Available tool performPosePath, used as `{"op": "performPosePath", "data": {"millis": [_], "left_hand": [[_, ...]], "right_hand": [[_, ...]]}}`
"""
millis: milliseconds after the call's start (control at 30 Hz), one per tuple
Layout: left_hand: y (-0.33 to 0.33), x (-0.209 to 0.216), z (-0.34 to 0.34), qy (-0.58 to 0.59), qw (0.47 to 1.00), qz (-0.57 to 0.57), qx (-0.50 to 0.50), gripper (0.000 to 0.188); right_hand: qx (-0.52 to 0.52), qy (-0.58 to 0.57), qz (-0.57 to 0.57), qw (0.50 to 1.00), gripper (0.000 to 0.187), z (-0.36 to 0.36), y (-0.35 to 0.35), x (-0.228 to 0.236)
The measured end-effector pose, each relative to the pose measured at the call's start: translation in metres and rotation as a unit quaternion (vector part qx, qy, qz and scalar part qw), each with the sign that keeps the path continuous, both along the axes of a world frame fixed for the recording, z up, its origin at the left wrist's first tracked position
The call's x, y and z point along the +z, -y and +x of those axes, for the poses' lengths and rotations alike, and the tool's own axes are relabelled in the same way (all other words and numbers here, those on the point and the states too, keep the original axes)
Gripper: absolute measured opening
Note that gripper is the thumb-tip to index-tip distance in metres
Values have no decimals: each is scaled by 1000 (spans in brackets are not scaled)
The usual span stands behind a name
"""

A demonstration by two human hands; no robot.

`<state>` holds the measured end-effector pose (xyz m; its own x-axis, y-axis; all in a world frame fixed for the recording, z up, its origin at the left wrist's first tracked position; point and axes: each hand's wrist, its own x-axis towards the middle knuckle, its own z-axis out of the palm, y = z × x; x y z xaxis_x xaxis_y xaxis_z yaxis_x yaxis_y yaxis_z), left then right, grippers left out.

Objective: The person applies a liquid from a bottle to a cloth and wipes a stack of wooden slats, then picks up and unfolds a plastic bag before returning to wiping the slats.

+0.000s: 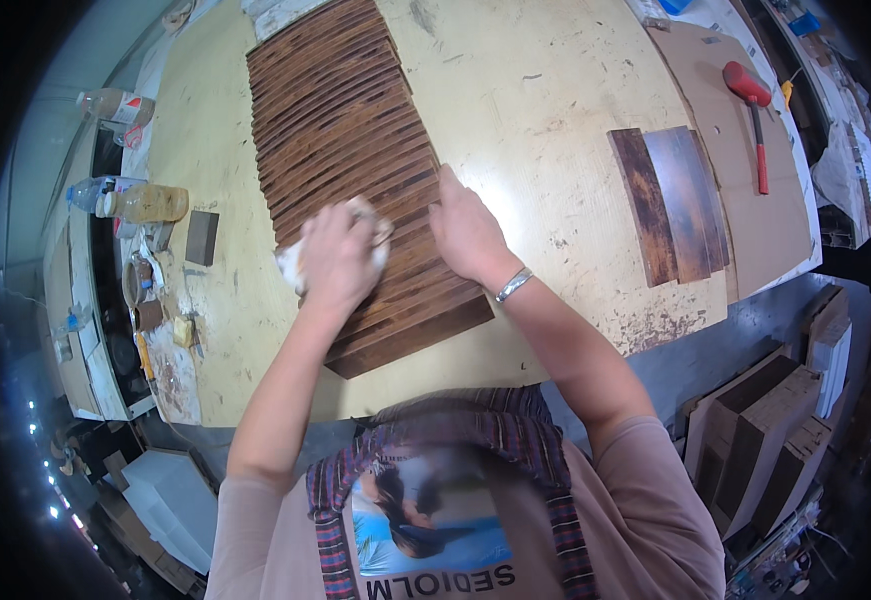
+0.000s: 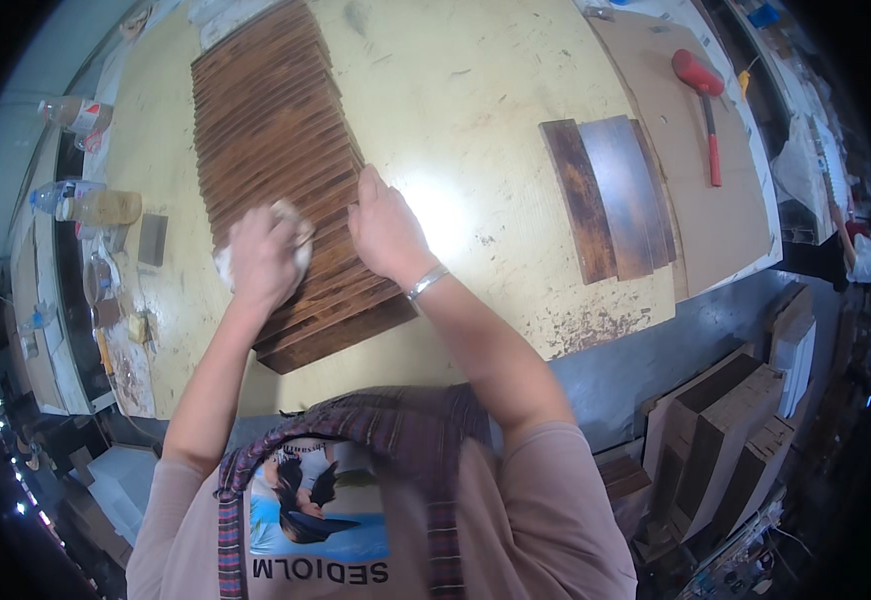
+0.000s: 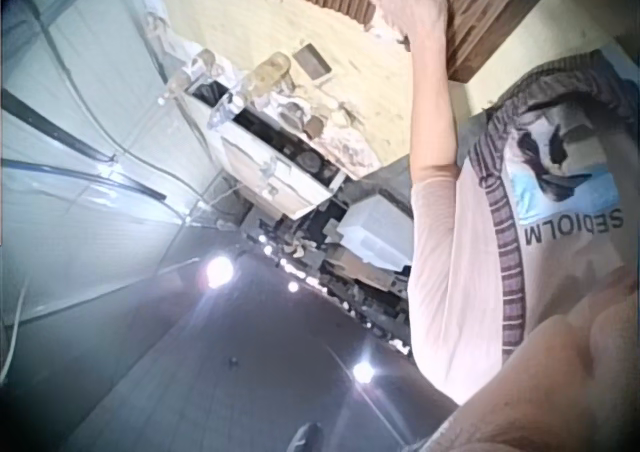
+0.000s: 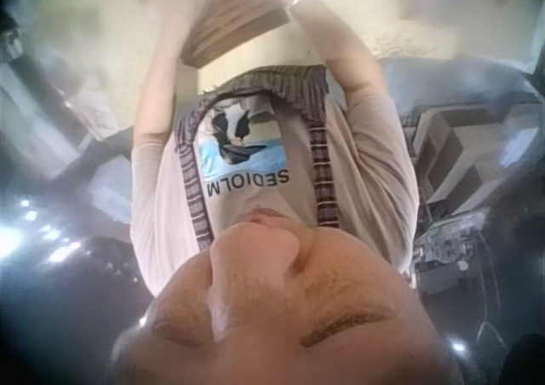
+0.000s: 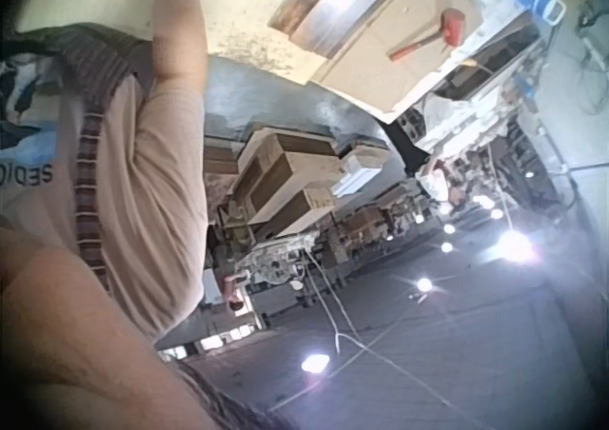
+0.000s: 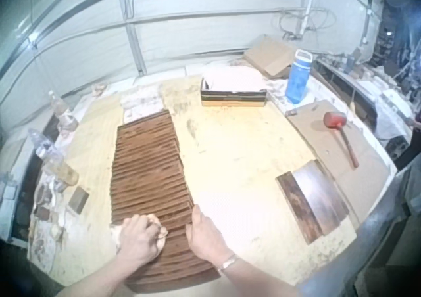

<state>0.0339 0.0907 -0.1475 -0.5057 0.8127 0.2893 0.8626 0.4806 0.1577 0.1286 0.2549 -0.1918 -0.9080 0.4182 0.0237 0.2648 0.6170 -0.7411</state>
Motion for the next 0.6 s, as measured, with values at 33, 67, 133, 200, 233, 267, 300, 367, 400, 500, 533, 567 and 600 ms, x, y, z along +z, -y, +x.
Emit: {"op": "performPosePath", "data": {"millis": [33,67,133,200,233,267,300,367,400,500,533,567,600], "left_hand": [[-15,2,1,-10,1000,0,-17,18],[-21,2,-1,-14,999,-9,-33,17],[-24,3,-3,-22,997,-26,-63,16],[-3,6,-12,-38,996,-54,-53,15],[12,9,-18,-47,995,-68,-48,15],[25,12,-18,-49,997,-44,-42,13],[22,8,-17,-50,998,-32,-39,12],[6,0,-7,-50,998,-10,-25,11],[-11,-5,-3,-47,998,21,-47,8],[-45,-7,-1,-28,994,36,-97,13],[-33,-6,-4,-24,995,28,-92,14],[-15,-3,-9,-19,996,20,-90,16],[9,1,-13,-10,998,17,-63,17]], "right_hand": [[0,3,-4,1000,56,-1,-1,-1],[-1,6,-4,1000,55,-2,-2,0],[5,15,-10,1000,55,-1,0,3],[-2,15,-9,1000,55,0,-4,5],[-8,11,-8,1000,54,1,-6,6],[-12,6,-11,1000,54,2,-3,5],[-14,8,-11,1000,54,2,-2,5],[-10,13,-13,1000,54,0,0,6],[-6,18,-16,1000,54,-1,1,5],[-1,32,-16,999,55,-1,-3,6],[0,36,-16,999,55,-1,-1,4],[-3,40,-16,999,56,0,-3,4],[-3,42,-14,999,56,0,-5,7]]}}
